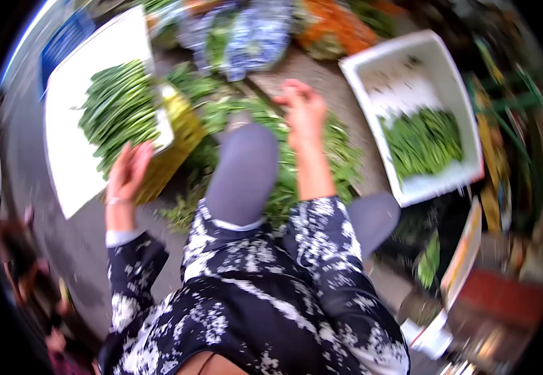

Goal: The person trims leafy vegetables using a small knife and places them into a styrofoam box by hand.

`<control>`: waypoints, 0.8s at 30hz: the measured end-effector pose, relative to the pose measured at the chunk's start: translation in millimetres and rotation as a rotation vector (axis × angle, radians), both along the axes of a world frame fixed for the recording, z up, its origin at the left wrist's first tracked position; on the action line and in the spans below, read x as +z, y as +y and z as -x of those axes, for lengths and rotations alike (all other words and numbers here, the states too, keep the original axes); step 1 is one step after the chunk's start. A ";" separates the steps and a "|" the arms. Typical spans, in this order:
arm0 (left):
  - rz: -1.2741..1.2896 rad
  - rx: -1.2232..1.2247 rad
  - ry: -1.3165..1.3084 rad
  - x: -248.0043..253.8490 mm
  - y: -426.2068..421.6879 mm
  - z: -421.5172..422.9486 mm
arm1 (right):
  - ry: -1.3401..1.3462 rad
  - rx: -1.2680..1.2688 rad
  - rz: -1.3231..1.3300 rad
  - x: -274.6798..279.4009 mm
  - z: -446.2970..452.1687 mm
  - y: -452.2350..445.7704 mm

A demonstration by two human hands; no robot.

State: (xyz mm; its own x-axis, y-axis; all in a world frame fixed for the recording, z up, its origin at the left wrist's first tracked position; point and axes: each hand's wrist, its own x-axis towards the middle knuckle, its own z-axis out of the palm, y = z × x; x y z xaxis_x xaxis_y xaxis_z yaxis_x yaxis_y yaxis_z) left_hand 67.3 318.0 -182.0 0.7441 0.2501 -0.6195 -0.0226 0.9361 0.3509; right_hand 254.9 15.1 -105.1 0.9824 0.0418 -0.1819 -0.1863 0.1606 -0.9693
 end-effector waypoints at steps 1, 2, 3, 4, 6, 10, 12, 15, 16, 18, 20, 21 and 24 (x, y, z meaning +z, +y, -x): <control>0.016 -0.058 -0.015 -2.3 5.2 3.6 | 0.004 0.004 0.016 -7.8 1.4 -10.1; 0.075 -0.080 -0.029 6.5 7.2 5.8 | -0.009 -0.048 -0.007 -11.5 5.3 -21.1; 0.130 -0.067 -0.038 9.4 10.8 7.9 | 0.016 -0.080 0.019 -13.5 7.8 -28.7; 0.208 -0.016 -0.055 11.8 11.0 8.1 | -0.001 -0.101 0.013 -22.9 7.7 -38.4; 0.273 0.020 0.006 33.3 -1.0 4.0 | 0.024 -0.115 0.023 -25.1 15.3 -62.1; 0.375 -0.030 0.046 38.5 -9.2 -16.0 | 0.079 -0.191 0.102 -30.7 27.1 -98.2; 0.210 -0.016 0.110 42.5 -18.7 -28.6 | 0.083 -0.228 0.177 -26.4 33.1 -125.1; 0.134 -0.390 -0.217 48.8 -30.7 -47.4 | 0.065 -0.319 0.297 -21.5 40.2 -169.2; 0.065 -0.410 -0.226 44.6 -36.3 -61.1 | 0.068 -0.345 0.330 -26.6 40.5 -182.2; 0.020 -0.456 -0.313 68.4 -73.7 -96.1 | 0.082 -0.378 0.406 -23.2 45.2 -217.2; 0.047 -0.522 -0.403 91.0 -118.8 -135.1 | 0.064 -0.416 0.466 -20.6 47.8 -253.0; 0.084 -0.558 -0.451 105.2 -147.3 -152.1 | 0.045 -0.443 0.482 -18.0 47.6 -270.2; 0.193 -0.737 -0.557 136.2 -232.5 -194.4 | 0.062 -0.498 0.562 -9.4 32.8 -328.9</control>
